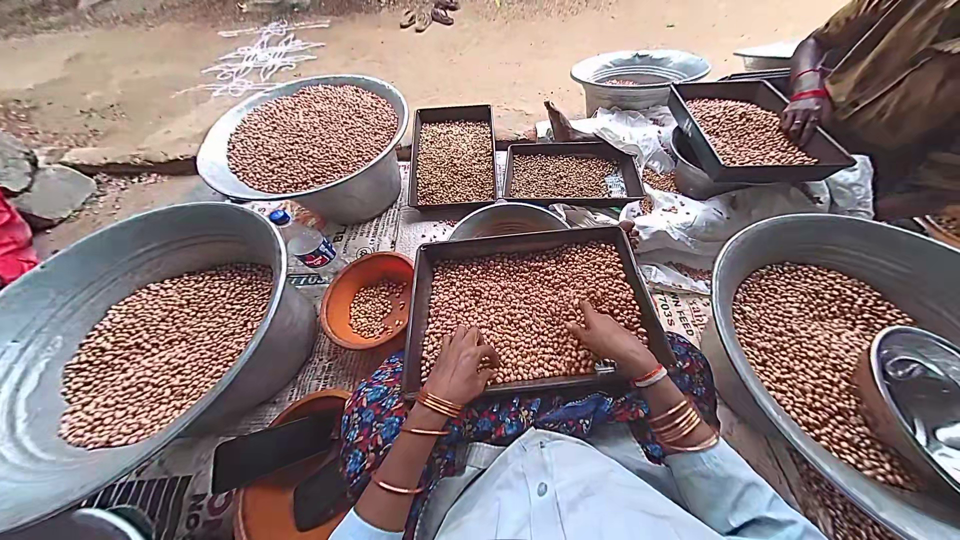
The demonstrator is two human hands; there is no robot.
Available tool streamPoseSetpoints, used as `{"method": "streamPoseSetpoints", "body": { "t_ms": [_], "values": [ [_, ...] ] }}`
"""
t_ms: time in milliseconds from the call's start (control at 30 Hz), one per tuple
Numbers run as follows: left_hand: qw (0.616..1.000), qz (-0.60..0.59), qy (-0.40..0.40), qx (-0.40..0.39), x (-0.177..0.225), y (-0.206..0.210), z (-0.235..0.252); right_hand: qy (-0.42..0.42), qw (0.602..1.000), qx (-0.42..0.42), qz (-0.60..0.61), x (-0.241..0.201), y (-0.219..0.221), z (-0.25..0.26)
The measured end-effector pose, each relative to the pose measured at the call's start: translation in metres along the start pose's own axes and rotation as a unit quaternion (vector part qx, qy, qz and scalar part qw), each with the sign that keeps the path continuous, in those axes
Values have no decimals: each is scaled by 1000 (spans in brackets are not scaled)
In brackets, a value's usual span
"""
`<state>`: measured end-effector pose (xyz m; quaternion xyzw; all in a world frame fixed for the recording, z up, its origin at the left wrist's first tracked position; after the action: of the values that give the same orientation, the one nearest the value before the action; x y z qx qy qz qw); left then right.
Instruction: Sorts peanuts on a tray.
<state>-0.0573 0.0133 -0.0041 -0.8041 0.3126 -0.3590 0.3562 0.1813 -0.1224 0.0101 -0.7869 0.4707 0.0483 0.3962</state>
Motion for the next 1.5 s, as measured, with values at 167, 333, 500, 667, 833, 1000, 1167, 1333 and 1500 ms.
{"method": "streamPoseSetpoints", "body": {
  "t_ms": [167, 333, 500, 667, 833, 1000, 1167, 1333, 1500],
  "values": [
    [980, -149, 62, 115, -21, -4, -12, -213, 943, 50, 252, -32, -9, 5],
    [920, -348, 16, 180, -38, -20, -23, -212, 944, 138, 213, -6, -31, -18],
    [975, -191, 25, 110, 11, -22, 5, -130, 972, 187, 59, 21, -16, -29],
    [991, -107, 57, 56, 43, -23, 22, -98, 977, 188, 10, 40, -7, -44],
    [999, -31, 32, -5, 67, -5, 37, -94, 978, 182, -22, 39, -10, -41],
    [999, -41, 23, -14, 64, -2, 39, -90, 976, 184, -68, 17, -13, -26],
    [991, -62, -37, 117, 11, -42, 11, -137, 958, 205, -148, 6, -9, 8],
    [935, 4, -170, 311, -47, -84, -25, -106, 958, 193, -186, 1, -4, 18],
    [969, -43, -86, 229, -13, -79, 13, -93, 958, 199, -184, 0, -1, 22]
  ]
}}
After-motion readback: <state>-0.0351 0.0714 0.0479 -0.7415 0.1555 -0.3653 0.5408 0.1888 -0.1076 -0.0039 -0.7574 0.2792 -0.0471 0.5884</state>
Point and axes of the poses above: each hand's wrist, its own z-axis towards the middle knuckle, its own y-axis out of the palm, x = y × z, the point moved 2 cm from there along z, towards the middle knuckle, and after that the axes turned 11 degrees about -x, right-handed, at the moved point
